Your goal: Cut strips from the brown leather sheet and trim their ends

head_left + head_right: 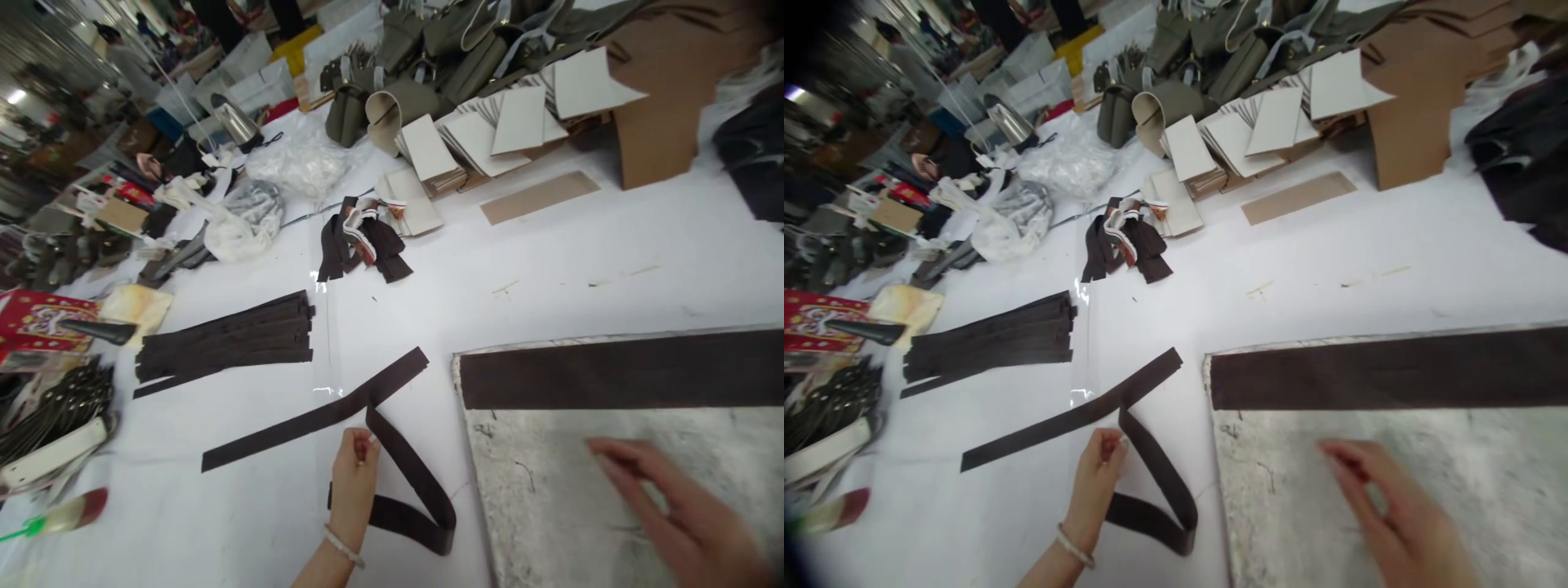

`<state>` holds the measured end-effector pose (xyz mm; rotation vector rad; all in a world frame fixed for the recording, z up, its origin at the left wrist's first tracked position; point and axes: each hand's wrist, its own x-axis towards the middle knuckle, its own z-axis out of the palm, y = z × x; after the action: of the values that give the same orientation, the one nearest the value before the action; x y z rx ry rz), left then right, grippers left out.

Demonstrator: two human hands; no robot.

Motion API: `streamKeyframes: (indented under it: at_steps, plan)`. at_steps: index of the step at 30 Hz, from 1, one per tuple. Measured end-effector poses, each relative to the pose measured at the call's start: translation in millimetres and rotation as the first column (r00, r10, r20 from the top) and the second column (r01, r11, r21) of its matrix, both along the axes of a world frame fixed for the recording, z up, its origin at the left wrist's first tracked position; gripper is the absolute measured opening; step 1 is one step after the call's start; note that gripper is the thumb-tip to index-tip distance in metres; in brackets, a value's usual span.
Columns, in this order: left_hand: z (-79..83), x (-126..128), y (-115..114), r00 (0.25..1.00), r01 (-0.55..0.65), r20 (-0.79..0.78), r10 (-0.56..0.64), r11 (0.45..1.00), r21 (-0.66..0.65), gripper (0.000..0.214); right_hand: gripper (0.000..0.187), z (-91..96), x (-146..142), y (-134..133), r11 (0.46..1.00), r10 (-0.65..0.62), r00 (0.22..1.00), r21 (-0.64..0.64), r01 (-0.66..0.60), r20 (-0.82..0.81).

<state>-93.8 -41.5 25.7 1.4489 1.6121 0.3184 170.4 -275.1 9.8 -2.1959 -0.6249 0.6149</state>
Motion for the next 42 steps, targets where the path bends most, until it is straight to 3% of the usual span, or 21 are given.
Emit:
streamKeyframes:
  at_steps: [4, 8, 14, 18, 28, 31, 33, 36, 42]
  plan:
    - [-17.9, 0.8, 7.2, 0.988, -0.136, 0.051, 0.143, 0.983, -0.123, 0.036, 0.024, 2.6, -86.7, 56.6, 0.970, 0.208, 0.968, 0.156, -0.186, -0.140]
    - [-24.3, 4.5, 15.5, 0.976, -0.177, 0.101, 0.191, 0.975, -0.133, 0.036, 0.026, -2.2, -129.0, 99.5, 0.965, 0.253, 0.956, 0.114, -0.238, -0.146]
    - [-19.6, 0.0, 21.3, 0.965, -0.140, 0.194, 0.174, 0.974, -0.180, 0.032, 0.032, 3.9, -135.9, 156.1, 0.932, 0.356, 0.930, 0.116, -0.344, -0.094]
    - [-16.7, -2.2, 23.7, 0.958, -0.124, 0.230, 0.173, 0.969, -0.211, 0.029, 0.034, -1.4, -140.9, 181.1, 0.928, 0.366, 0.922, 0.124, -0.351, -0.128]
    - [-13.7, -1.9, 29.9, 0.962, -0.109, 0.218, 0.164, 0.964, -0.241, 0.030, 0.036, -13.2, -159.1, 201.6, 0.878, 0.473, 0.879, -0.047, -0.476, -0.062]
    - [-4.9, -2.3, 30.6, 0.972, -0.122, 0.183, 0.144, 0.984, -0.128, 0.028, 0.037, -12.5, -158.4, 203.6, 0.872, 0.482, 0.874, -0.063, -0.486, -0.066]
    - [2.0, -0.8, 31.9, 0.994, -0.051, 0.100, 0.042, 0.995, 0.090, 0.026, 0.037, -11.7, -157.6, 204.1, 0.877, 0.471, 0.879, -0.061, -0.476, -0.075]
    - [6.5, 7.7, 38.4, 0.982, 0.185, -0.100, -0.160, 0.922, 0.341, 0.023, 0.037, -11.2, -158.0, 204.4, 0.893, 0.443, 0.892, -0.045, -0.448, -0.088]
    - [-7.1, 34.5, 58.5, 0.850, 0.464, -0.421, -0.315, 0.826, 0.319, 0.007, 0.033, -13.4, -156.8, 203.6, 0.920, 0.392, 0.915, 0.025, -0.391, -0.093]
